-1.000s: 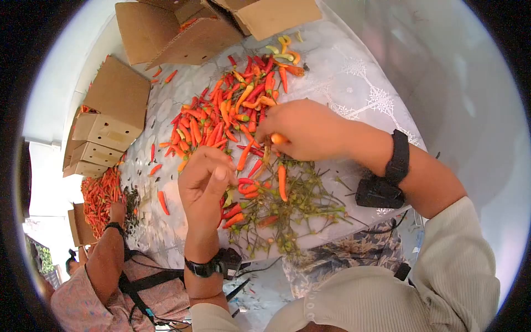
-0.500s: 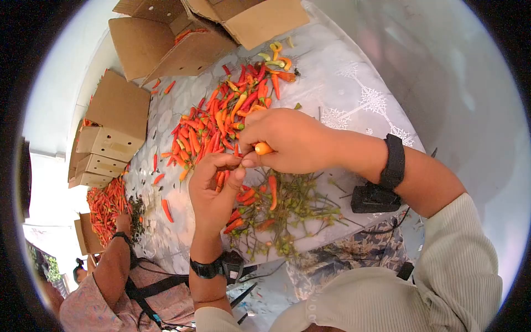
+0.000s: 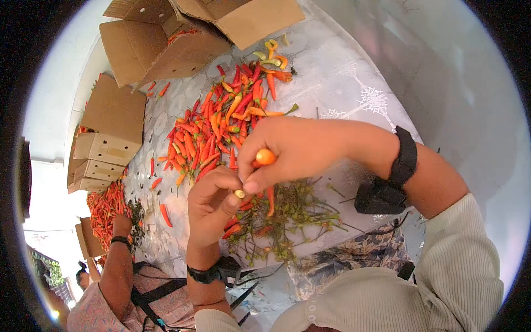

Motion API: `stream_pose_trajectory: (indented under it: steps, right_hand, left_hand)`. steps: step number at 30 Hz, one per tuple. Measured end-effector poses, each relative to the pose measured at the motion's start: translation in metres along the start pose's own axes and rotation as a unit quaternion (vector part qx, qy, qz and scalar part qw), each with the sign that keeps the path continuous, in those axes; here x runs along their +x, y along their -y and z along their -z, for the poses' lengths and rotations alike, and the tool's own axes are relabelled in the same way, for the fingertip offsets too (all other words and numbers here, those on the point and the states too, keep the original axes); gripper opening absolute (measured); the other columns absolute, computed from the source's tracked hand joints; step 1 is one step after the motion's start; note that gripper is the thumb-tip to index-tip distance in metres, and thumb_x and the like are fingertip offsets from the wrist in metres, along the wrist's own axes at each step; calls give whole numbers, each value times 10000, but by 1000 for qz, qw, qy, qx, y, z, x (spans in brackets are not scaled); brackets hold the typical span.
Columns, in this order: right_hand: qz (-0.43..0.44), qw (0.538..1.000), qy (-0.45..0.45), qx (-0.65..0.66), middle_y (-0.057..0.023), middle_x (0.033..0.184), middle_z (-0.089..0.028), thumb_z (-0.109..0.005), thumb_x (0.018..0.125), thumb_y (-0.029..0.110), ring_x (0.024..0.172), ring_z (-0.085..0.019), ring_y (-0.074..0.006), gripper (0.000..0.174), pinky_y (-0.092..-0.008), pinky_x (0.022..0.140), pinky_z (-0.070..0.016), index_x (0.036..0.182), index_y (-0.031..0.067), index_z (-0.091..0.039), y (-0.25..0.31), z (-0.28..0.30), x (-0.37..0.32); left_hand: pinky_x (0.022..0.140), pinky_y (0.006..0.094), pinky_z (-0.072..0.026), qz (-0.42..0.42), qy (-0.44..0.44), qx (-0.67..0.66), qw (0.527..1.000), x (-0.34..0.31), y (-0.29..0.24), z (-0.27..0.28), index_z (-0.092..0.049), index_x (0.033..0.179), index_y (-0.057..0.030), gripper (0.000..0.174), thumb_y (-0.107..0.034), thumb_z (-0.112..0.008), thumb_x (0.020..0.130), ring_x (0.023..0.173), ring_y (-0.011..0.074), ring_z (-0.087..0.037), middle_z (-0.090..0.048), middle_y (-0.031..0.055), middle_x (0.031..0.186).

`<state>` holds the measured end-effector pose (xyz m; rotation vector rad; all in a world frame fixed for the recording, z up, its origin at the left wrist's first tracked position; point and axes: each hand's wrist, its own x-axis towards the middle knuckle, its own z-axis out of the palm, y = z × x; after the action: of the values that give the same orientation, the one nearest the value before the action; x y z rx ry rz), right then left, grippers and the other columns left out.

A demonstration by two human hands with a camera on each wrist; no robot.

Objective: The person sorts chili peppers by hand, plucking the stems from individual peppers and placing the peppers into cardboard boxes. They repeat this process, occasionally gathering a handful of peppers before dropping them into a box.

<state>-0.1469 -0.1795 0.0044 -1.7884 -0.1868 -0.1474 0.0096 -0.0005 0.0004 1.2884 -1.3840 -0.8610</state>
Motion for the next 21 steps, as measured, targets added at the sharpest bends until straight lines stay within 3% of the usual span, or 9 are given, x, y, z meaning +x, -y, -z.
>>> stream_pose_trajectory:
  steps: [2,4,5,7,10,14,16,19,21]
  right_hand:
    - [-70,996,19,-45,-39,776,-656,-763,787,180,722,-599,-156,202,-309,655,-463,894,24,-692,6,10,-4]
    - [-138,982,44,-120,-81,775,-681,-776,752,196,704,-621,-166,252,-312,650,-473,900,10,-693,14,19,-10]
    - [-110,982,37,-152,-82,778,-684,-781,743,204,703,-624,-165,263,-313,645,-473,900,11,-695,12,19,-11]
    - [-53,975,23,-215,-85,784,-690,-793,726,219,703,-630,-164,287,-314,635,-473,902,14,-697,3,17,-12]
    - [-37,986,-51,-154,-76,776,-680,-792,742,251,697,-621,-159,291,-311,634,-473,887,18,-695,3,7,-5]
    - [-69,995,-37,-62,-42,822,-669,-797,765,174,758,-596,-108,258,-265,686,-473,930,10,-685,4,-4,0]
    - [-56,996,-39,-50,-33,810,-656,-778,792,161,762,-586,-104,222,-263,692,-472,918,6,-682,4,-5,1]
    - [-23,982,-165,-90,-28,840,-657,-740,834,129,767,-583,-96,177,-253,700,-470,947,8,-675,6,-3,1]
    - [79,916,-364,-150,-40,809,-655,-735,842,163,714,-590,-99,205,-269,651,-478,970,16,-670,-1,-3,7]
  left_hand:
    - [722,275,-446,12,-27,37,999,-3,-1,-7,-637,941,-9,136,-112,-688,867,780,143,-569,-613,46,844]
    - [692,254,-450,66,-69,-10,995,-4,-8,-13,-618,964,-15,158,-116,-694,869,763,116,-568,-601,37,830]
    - [677,243,-453,93,-90,-33,991,-4,-9,-15,-609,976,-18,170,-118,-697,870,755,103,-568,-595,33,823]
    - [652,232,-455,56,-106,-8,993,-2,-1,-16,-590,985,-21,201,-117,-713,859,734,86,-565,-586,25,814]
    - [651,235,-467,31,-98,49,993,-2,2,-12,-578,970,-25,226,-112,-738,837,720,80,-570,-586,22,818]
    - [659,248,-480,9,-67,119,991,-4,7,-8,-580,968,-34,236,-116,-749,826,725,87,-582,-597,28,831]
    - [662,250,-480,-2,-97,74,992,-1,4,-12,-580,972,-31,234,-125,-744,834,730,91,-585,-601,31,836]
    - [666,248,-477,12,-141,23,990,-1,-4,-15,-579,981,-22,228,-136,-729,852,735,95,-587,-607,35,847]
    - [670,245,-475,17,-166,9,986,-1,-6,-14,-577,993,-14,223,-140,-713,868,738,96,-586,-610,38,857]
